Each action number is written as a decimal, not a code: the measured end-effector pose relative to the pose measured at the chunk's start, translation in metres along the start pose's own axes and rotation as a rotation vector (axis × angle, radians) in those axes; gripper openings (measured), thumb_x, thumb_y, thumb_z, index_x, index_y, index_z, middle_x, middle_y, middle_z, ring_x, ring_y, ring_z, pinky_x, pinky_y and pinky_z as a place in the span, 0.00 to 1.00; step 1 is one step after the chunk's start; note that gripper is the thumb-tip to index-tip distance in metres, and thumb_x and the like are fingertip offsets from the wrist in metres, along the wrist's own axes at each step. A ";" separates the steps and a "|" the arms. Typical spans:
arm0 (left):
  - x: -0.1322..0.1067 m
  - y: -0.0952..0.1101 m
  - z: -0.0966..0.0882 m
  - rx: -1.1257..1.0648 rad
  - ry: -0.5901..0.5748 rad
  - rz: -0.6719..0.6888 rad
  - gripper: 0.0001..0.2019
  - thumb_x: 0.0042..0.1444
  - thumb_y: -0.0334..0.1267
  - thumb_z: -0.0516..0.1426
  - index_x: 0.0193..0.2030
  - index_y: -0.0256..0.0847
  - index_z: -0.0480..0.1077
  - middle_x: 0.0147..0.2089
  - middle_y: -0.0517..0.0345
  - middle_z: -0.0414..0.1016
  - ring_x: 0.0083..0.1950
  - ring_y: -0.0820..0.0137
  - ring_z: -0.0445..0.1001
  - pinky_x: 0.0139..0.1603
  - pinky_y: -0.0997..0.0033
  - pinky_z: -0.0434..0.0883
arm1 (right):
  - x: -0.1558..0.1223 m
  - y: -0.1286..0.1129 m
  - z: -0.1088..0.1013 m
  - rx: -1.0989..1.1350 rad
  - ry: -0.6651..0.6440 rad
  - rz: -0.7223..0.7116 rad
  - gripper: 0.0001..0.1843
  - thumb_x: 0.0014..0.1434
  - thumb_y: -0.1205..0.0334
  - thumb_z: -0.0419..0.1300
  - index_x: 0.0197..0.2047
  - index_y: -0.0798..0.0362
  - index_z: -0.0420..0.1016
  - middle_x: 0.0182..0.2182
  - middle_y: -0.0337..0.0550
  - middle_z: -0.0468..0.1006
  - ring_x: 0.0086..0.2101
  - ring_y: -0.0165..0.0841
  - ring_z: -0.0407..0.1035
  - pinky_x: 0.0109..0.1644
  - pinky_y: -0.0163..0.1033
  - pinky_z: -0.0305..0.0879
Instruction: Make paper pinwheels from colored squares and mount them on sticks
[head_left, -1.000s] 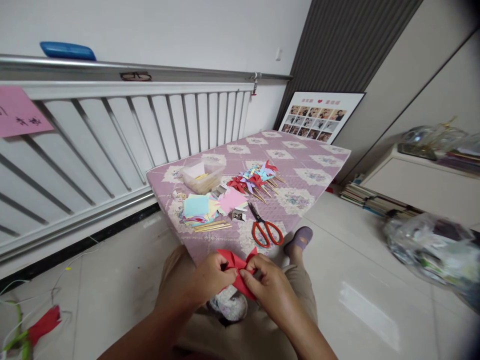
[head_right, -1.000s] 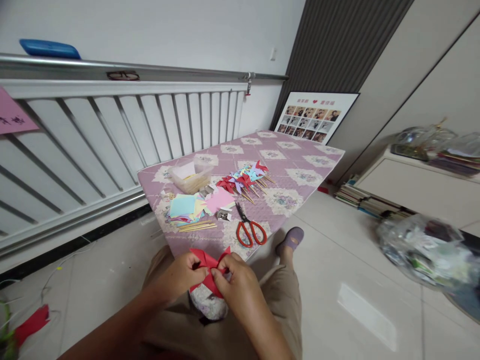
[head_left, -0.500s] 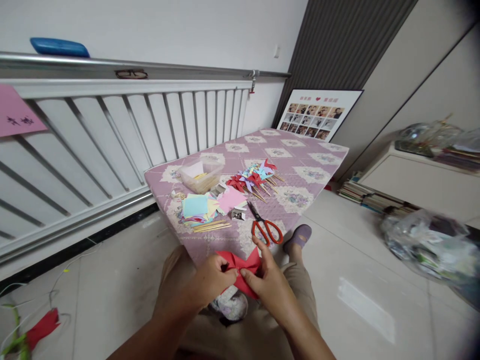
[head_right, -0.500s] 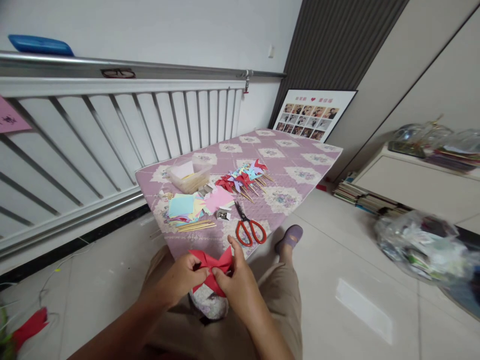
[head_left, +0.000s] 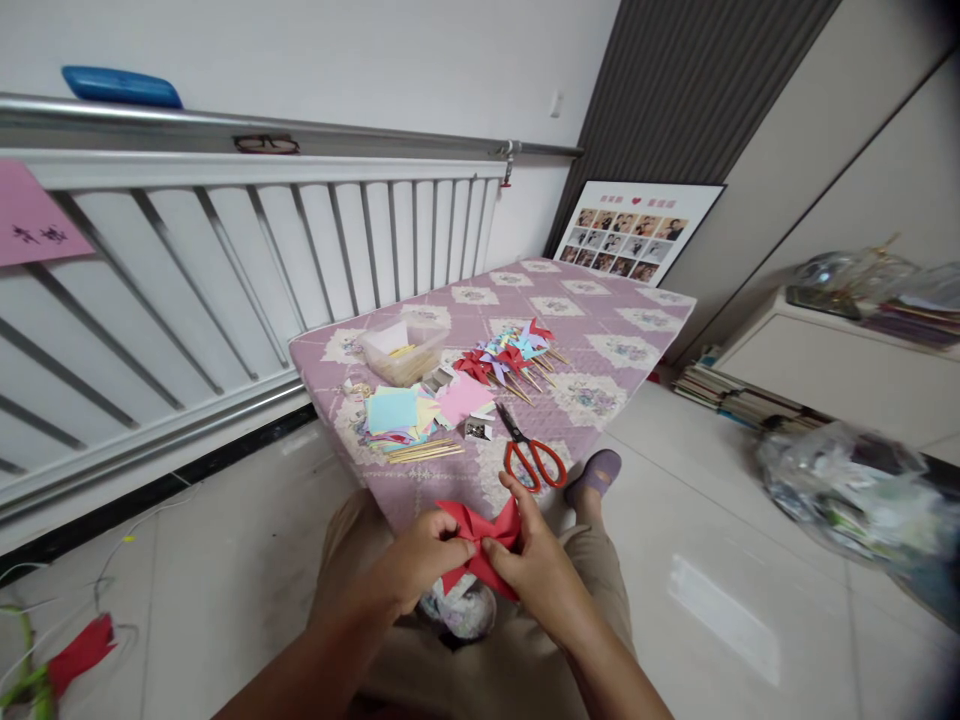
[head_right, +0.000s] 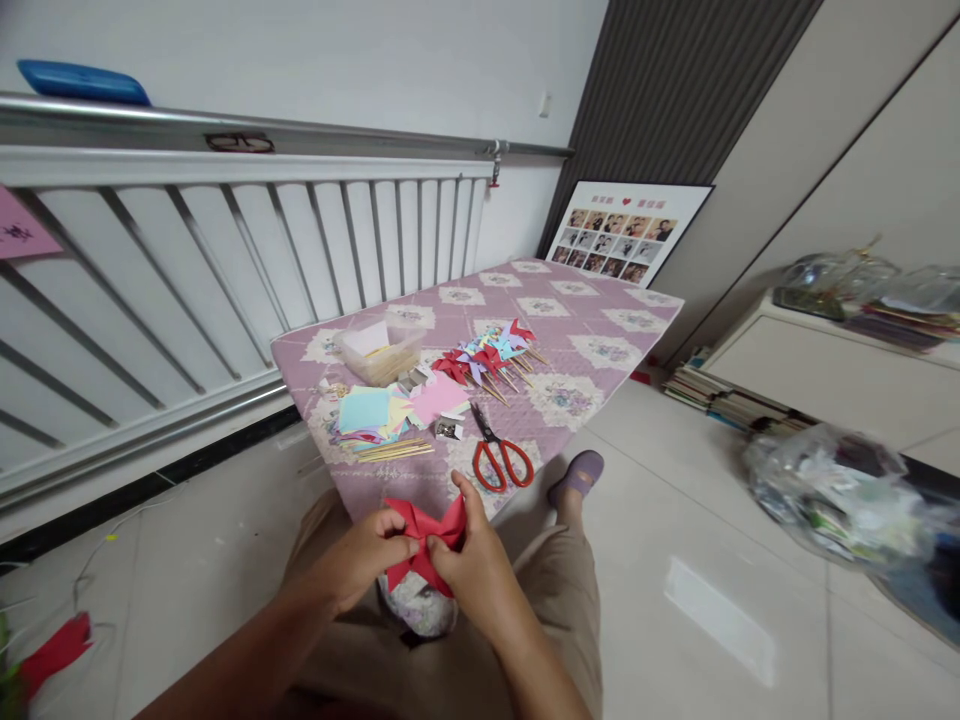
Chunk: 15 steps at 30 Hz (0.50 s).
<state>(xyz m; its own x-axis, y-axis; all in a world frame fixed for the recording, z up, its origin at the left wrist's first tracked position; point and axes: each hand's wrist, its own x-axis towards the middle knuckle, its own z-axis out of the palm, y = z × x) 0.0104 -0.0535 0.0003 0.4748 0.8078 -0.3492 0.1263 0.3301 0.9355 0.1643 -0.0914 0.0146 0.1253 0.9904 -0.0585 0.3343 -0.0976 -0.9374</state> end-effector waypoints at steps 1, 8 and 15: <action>-0.001 0.001 0.000 -0.045 -0.023 0.017 0.05 0.46 0.36 0.56 0.30 0.41 0.72 0.30 0.60 0.73 0.35 0.68 0.70 0.36 0.72 0.65 | 0.001 0.001 0.001 -0.002 -0.005 0.001 0.40 0.49 0.67 0.56 0.65 0.55 0.52 0.27 0.31 0.64 0.23 0.28 0.56 0.29 0.34 0.60; 0.006 -0.009 0.001 -0.052 0.067 0.012 0.10 0.45 0.36 0.58 0.34 0.35 0.73 0.31 0.58 0.72 0.32 0.71 0.67 0.37 0.71 0.64 | 0.008 0.008 0.008 0.010 -0.017 -0.009 0.41 0.48 0.67 0.56 0.65 0.57 0.50 0.28 0.32 0.65 0.23 0.28 0.56 0.30 0.34 0.59; 0.020 -0.026 0.000 -0.148 0.138 -0.011 0.09 0.43 0.37 0.58 0.32 0.35 0.73 0.28 0.59 0.72 0.29 0.72 0.66 0.34 0.73 0.63 | 0.021 0.021 0.019 -0.054 -0.022 0.044 0.42 0.47 0.66 0.56 0.66 0.58 0.50 0.25 0.29 0.62 0.23 0.28 0.55 0.30 0.34 0.57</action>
<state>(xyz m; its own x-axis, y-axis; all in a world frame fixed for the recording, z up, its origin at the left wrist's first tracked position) 0.0165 -0.0454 -0.0309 0.3486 0.8597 -0.3733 -0.0037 0.3995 0.9167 0.1564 -0.0703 -0.0125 0.1204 0.9869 -0.1078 0.3792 -0.1461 -0.9137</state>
